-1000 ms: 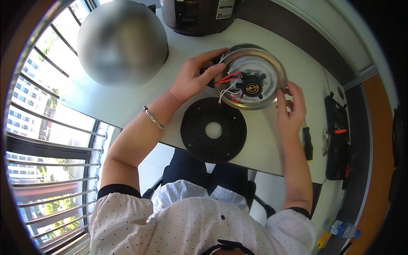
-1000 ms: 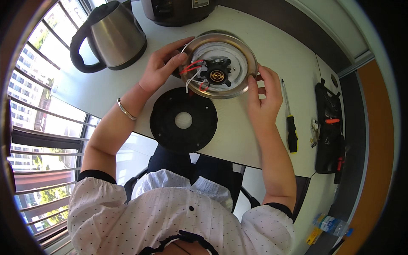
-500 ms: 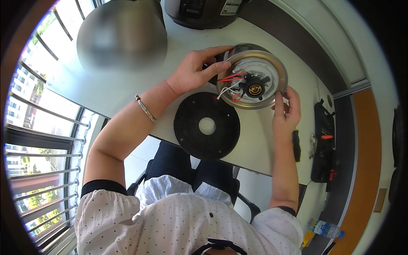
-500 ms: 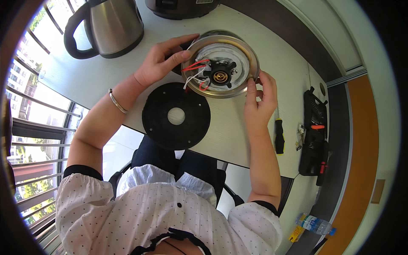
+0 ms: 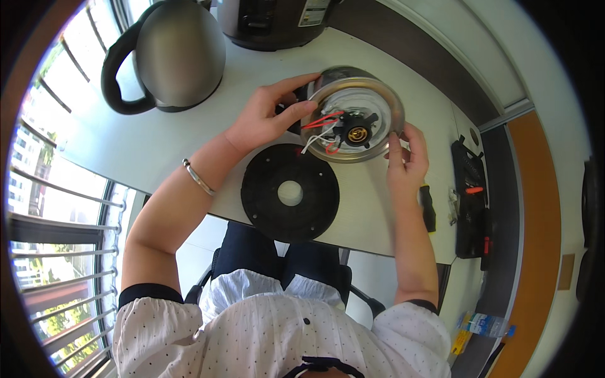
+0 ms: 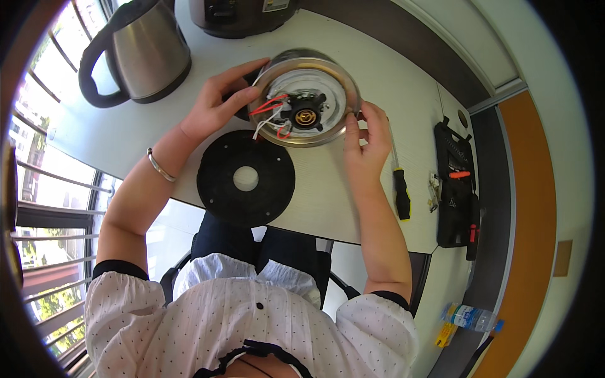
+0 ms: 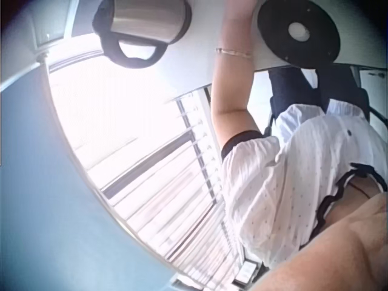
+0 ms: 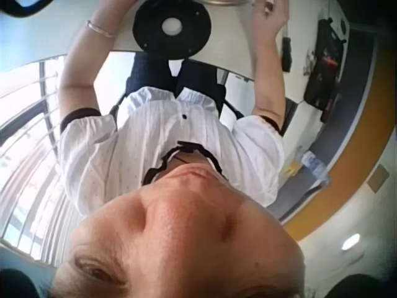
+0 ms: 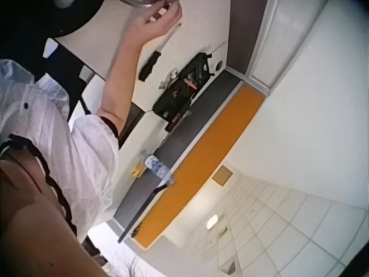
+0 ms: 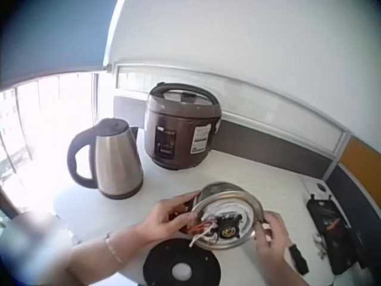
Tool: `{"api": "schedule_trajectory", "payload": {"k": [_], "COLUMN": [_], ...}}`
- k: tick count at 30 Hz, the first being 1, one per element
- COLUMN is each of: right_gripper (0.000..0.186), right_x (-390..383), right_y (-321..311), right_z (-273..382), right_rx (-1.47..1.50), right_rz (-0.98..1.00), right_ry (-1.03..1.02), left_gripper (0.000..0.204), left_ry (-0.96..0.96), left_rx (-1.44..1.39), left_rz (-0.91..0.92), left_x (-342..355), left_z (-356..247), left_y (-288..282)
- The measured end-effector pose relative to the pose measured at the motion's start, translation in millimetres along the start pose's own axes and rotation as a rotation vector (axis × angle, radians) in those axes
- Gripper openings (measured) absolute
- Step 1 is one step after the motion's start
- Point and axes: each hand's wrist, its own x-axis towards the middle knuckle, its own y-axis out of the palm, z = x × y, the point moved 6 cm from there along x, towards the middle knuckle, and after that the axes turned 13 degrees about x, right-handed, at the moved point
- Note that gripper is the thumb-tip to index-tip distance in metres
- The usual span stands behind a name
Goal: The person uses a screwdriver to remove a screw from the base of an electric kettle. They then lift the base cover to expose the internal wiring and heating element. The person manipulates the wires and components inside the kettle base with their hands.
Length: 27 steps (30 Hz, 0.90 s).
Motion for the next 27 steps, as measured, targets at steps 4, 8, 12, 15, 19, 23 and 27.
{"api": "schedule_trajectory", "payload": {"k": [4,8,12,15,19,23,27], "right_gripper": [0.025,0.026,0.027,0.027,0.027,0.026,0.025], "right_x": [1,2,3,5,3,3,3], "right_y": [0,-1,-2,-1,-3,-4,-5], "right_z": [2,4,8,13,14,13,15], "right_rx": [-0.003,-0.015,-0.008,-0.003,-0.009,-0.006,-0.019], "right_rz": [-0.021,-0.03,-0.04,-0.036,-0.057,-0.062,-0.05], "right_ry": [-0.014,-0.014,-0.041,-0.031,-0.058,-0.093,-0.06], "left_gripper": [0.05,0.05,0.049,0.049,0.049,0.05,0.05], "left_ry": [0.002,-0.012,-0.023,-0.032,-0.031,-0.021,-0.022], "left_rx": [-0.037,-0.046,-0.006,-0.024,-0.023,-0.024,-0.007], "left_rz": [-0.038,-0.037,-0.024,-0.03,-0.048,-0.065,-0.082], "left_x": [1,1,1,1,1,2,1], "left_z": [-1,-3,-6,-5,-2,2,0], "left_y": [0,0,-1,0,1,2,1]}}
